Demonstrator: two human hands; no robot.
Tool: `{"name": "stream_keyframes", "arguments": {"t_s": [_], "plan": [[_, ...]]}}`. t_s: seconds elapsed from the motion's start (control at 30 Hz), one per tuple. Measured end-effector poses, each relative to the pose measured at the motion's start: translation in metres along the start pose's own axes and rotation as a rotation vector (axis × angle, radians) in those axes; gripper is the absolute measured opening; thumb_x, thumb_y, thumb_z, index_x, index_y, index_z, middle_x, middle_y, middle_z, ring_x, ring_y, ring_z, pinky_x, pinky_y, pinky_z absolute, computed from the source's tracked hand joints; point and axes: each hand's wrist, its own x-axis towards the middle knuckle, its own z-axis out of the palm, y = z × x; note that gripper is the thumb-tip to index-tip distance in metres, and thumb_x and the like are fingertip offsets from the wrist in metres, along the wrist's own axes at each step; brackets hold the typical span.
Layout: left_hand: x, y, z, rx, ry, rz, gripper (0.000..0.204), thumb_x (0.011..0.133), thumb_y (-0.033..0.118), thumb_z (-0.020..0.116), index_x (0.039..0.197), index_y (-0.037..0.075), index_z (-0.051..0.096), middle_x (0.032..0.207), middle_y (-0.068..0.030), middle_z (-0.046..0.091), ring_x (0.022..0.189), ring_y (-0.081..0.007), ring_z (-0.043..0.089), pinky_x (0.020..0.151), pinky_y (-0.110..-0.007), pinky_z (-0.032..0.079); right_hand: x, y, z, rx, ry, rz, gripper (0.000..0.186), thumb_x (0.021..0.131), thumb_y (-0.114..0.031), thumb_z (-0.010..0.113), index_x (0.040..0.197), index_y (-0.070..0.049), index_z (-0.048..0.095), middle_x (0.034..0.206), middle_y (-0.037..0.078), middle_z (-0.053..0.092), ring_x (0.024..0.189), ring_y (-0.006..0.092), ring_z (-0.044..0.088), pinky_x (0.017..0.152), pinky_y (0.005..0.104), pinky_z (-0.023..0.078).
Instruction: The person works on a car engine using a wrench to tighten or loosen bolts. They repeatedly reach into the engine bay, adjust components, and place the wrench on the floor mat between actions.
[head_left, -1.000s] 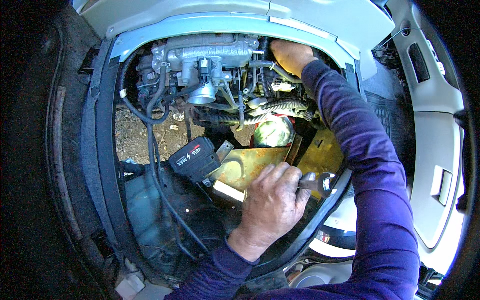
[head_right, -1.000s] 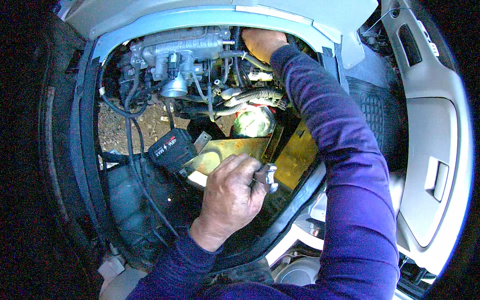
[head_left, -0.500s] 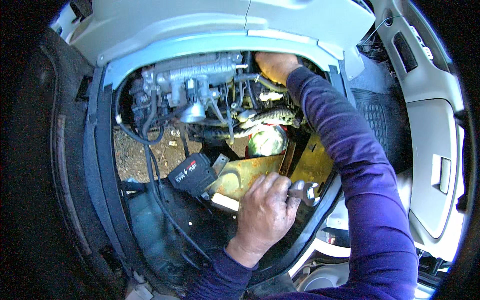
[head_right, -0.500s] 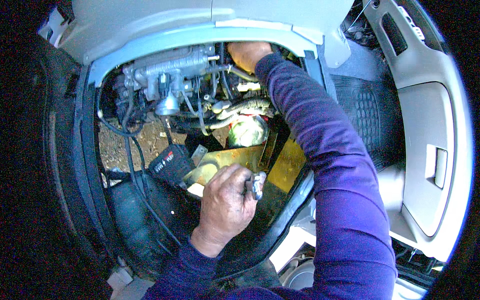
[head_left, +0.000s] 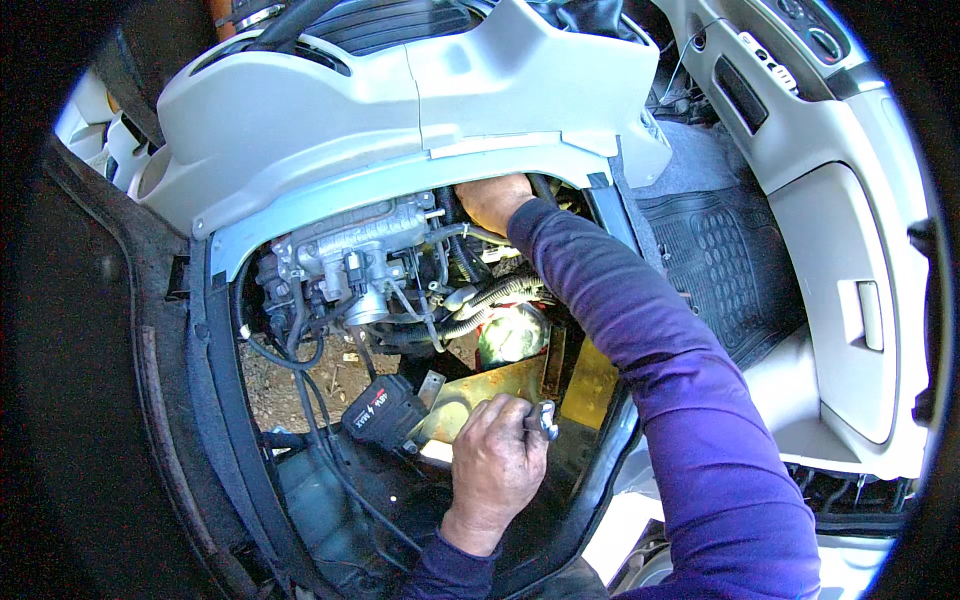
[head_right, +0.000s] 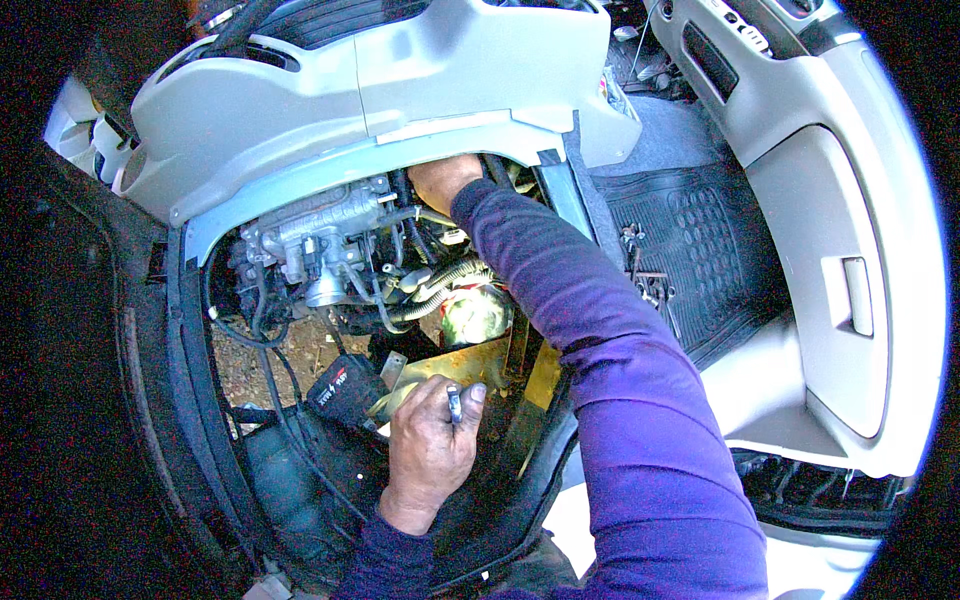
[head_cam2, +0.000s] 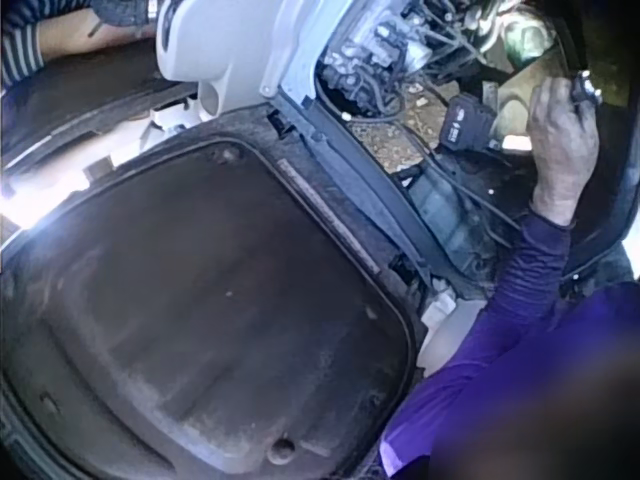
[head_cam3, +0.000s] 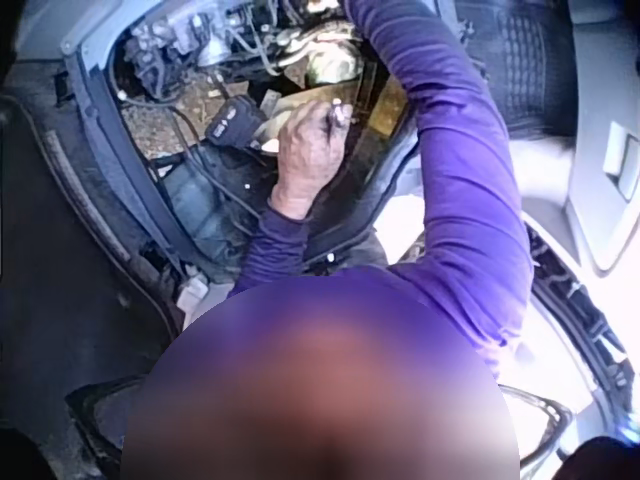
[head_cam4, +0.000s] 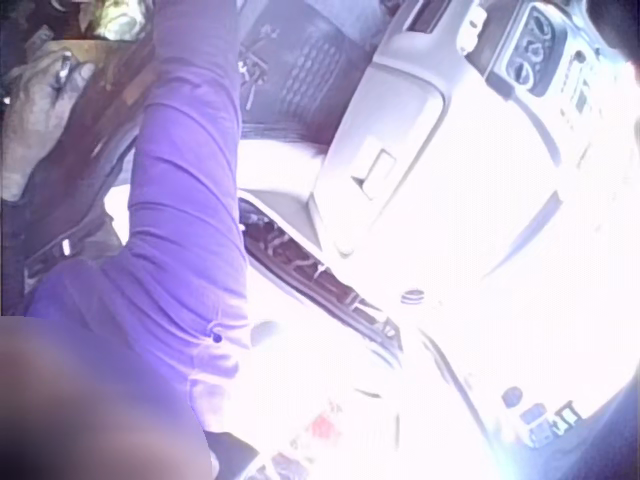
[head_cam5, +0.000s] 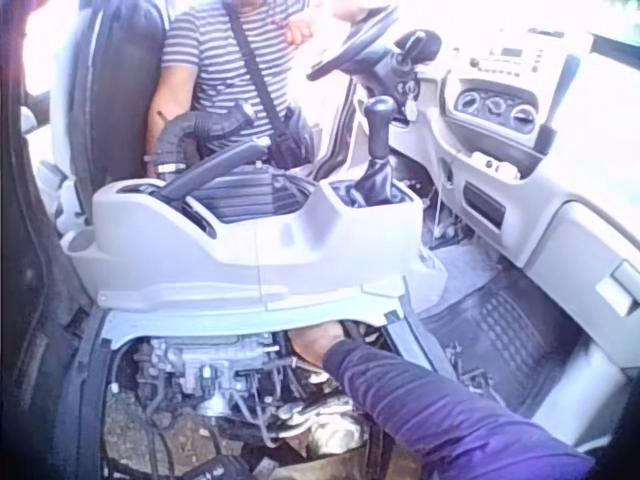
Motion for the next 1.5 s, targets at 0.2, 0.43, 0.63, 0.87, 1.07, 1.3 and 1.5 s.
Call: {"name": "stream_keyframes", "arguments": {"t_s": [0.2, 0.43, 0.63, 0.87, 1.07, 1.3, 1.5], "plan": [[-0.002, -0.007, 0.004, 0.078, 0.021, -0.026, 0.034, 0.098, 0.024, 0.059, 0.076, 0.000, 0.051, 0.067, -0.0180, 0.049, 0.067, -0.0409, 0.053, 0.064, -0.050, 0.041, -0.019, 0.019, -0.027, 0.197, -0.203, -0.186, 0.029, 0.088, -0.015, 0.055, 0.111, -0.002, 0.068, 0.101, 0.021, 0.069, 0.096, 0.0360, 0.066, 0.086, 0.0475, 0.052], [0.025, -0.016, -0.010, 0.559, 0.047, -0.047, 0.016, 0.089, 0.011, 0.057, 0.097, -0.002, 0.055, 0.094, -0.0227, 0.055, 0.092, -0.0397, 0.055, 0.082, -0.049, 0.046, -0.112, 0.022, -0.136, 1.091, -0.091, 0.220, 0.054, 0.103, -0.045, 0.042, 0.091, 0.004, 0.061, 0.076, 0.027, 0.061, 0.076, 0.0450, 0.061, 0.070, 0.0505, 0.047], [0.133, -0.015, -0.004, 0.770, 0.081, 0.344, 0.016, 0.088, 0.010, 0.052, 0.093, -0.001, 0.062, 0.106, -0.0180, 0.057, 0.100, -0.0327, 0.057, 0.085, -0.044, 0.050, -0.149, 0.013, -0.154, 0.850, -0.228, 0.154, 0.039, 0.098, -0.031, 0.052, 0.093, 0.007, 0.062, 0.082, 0.028, 0.063, 0.083, 0.0448, 0.062, 0.075, 0.0502, 0.049], [0.192, -0.052, 0.003, 0.045, -0.039, -0.229, 0.045, 0.084, 0.017, 0.066, 0.124, -0.005, 0.061, 0.125, -0.0297, 0.060, 0.113, -0.0372, 0.064, 0.089, -0.042, 0.054, -0.104, 0.002, -0.102, 0.606, -0.234, 0.477, 0.025, 0.082, -0.019, 0.058, 0.091, 0.003, 0.066, 0.089, 0.025, 0.071, 0.087, 0.0395, 0.070, 0.078, 0.0467, 0.056], [0.237, -0.062, 0.006, -0.315, -0.218, -0.819, 0.038, 0.098, 0.032, 0.047, 0.124, 0.006, 0.055, 0.096, -0.0120, 0.066, 0.061, -0.0200, 0.053, 0.053, -0.032, 0.043, -0.085, -0.008, -0.086, 0.619, -0.317, 0.564, 0.032, 0.087, -0.022, 0.057, 0.106, 0.003, 0.066, 0.104, 0.027, 0.070, 0.099, 0.0396, 0.069, 0.087, 0.0468, 0.055], [0.262, -0.061, 0.005, -0.179, -0.400, -0.788, 0.018, 0.100, 0.027, 0.044, 0.095, 0.011, 0.048, 0.070, -0.0005, 0.042, 0.049, -0.0085, 0.033, 0.040, -0.025, 0.023, -0.080, 0.007, -0.078, 0.700, -0.383, 0.576, 0.027, 0.087, -0.022, 0.059, 0.098, -0.001, 0.073, 0.102, 0.022, 0.072, 0.098, 0.0382, 0.070, 0.086, 0.0455, 0.055], [0.264, -0.061, 0.008, -0.176, -0.417, -0.788, 0.017, 0.104, 0.022, 0.039, 0.095, 0.012, 0.048, 0.068, 0.0003, 0.042, 0.046, -0.0078, 0.033, 0.037, -0.024, 0.023, -0.080, 0.010, -0.075, 0.740, -0.364, 0.586, 0.026, 0.087, -0.020, 0.059, 0.096, -0.001, 0.074, 0.100, 0.022, 0.072, 0.096, 0.0369, 0.071, 0.085, 0.0443, 0.056]]}}
